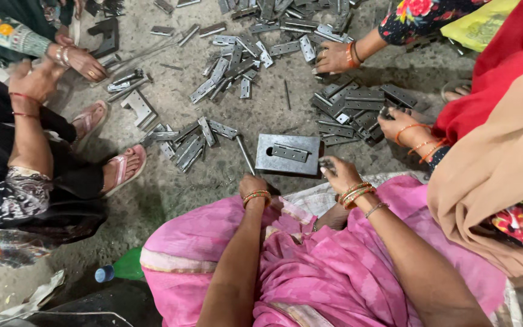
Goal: The person sits on the floor and uses a hammer and metal punch to drive pins into small metal brackets placed on a metal block. They repeatedly pick up brackets, align them, strike the punch, and drop the finished pieces into a nearby bucket.
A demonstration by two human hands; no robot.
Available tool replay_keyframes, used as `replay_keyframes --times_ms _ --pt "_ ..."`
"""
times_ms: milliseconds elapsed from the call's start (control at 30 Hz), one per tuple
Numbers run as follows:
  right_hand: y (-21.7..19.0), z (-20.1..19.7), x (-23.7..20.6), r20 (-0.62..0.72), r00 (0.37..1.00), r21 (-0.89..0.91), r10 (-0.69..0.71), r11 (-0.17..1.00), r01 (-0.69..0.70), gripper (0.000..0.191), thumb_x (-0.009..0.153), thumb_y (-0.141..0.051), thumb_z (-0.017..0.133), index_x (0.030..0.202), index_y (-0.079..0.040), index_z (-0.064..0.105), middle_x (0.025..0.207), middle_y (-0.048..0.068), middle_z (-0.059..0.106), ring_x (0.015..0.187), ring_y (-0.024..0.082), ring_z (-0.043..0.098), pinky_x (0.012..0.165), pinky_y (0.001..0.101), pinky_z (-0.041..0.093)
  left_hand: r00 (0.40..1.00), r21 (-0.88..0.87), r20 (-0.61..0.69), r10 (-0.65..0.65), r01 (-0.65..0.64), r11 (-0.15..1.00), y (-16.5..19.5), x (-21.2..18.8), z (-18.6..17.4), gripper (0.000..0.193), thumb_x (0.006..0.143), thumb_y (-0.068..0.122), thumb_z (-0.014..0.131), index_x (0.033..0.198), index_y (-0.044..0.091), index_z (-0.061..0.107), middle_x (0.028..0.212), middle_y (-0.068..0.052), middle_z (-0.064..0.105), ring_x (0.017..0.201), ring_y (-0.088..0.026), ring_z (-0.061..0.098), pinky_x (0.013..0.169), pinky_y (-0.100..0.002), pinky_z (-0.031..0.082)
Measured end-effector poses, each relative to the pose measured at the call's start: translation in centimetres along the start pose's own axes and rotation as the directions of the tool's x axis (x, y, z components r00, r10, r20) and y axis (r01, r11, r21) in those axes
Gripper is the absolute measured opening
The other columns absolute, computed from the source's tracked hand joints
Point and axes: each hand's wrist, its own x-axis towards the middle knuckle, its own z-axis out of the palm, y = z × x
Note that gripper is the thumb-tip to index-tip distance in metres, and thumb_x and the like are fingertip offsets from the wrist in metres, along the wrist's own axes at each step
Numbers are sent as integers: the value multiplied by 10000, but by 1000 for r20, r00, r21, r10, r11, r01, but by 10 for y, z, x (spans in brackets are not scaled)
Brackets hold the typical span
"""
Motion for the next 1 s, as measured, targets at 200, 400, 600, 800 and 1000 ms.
replay_keyframes --times_ms 200,400,600,800,1000 --pt "3 -9 1 -61 998 -16 -29 999 28 324 916 -236 724 1224 -141 688 1035 135 774 925 286 758 806 393 594 952 28 -204 230 -229 973 6 -5 -3 289 862 235 733 1092 61 722 1034 -186 740 924 -411 726 775 -510 584" --pt "0 -1 6 -11 999 40 -35 999 35 319 902 -236 725 1205 -147 682 1029 128 770 912 277 760 795 390 596 714 39 -152 683 -686 726 37 -2 2 530 768 91 692 1291 93 610 1299 -134 647 1187 -357 623 976 -452 515" --pt "2 4 11 7 999 -34 -41 999 41 329 891 -228 747 1205 -150 687 945 161 758 833 303 741 760 417 580 428 242 -41 903 -872 425 65 8 12 545 759 43 663 1297 79 586 1377 -141 596 1303 -330 552 1024 -465 423" --pt "2 10 11 18 998 -5 -60 998 60 312 876 -230 763 1169 -144 699 851 154 754 772 277 754 692 402 583 481 213 214 850 -872 440 65 8 -17 451 756 148 709 1192 74 617 1205 -147 653 1197 -352 601 1001 -492 465" --pt "4 10 12 47 998 3 -39 999 39 286 893 -228 743 1164 -150 696 847 142 760 765 274 751 698 406 577 784 -143 -25 620 -617 774 50 3 -20 354 746 262 733 1022 41 714 951 -233 708 910 -417 677 822 -485 539"
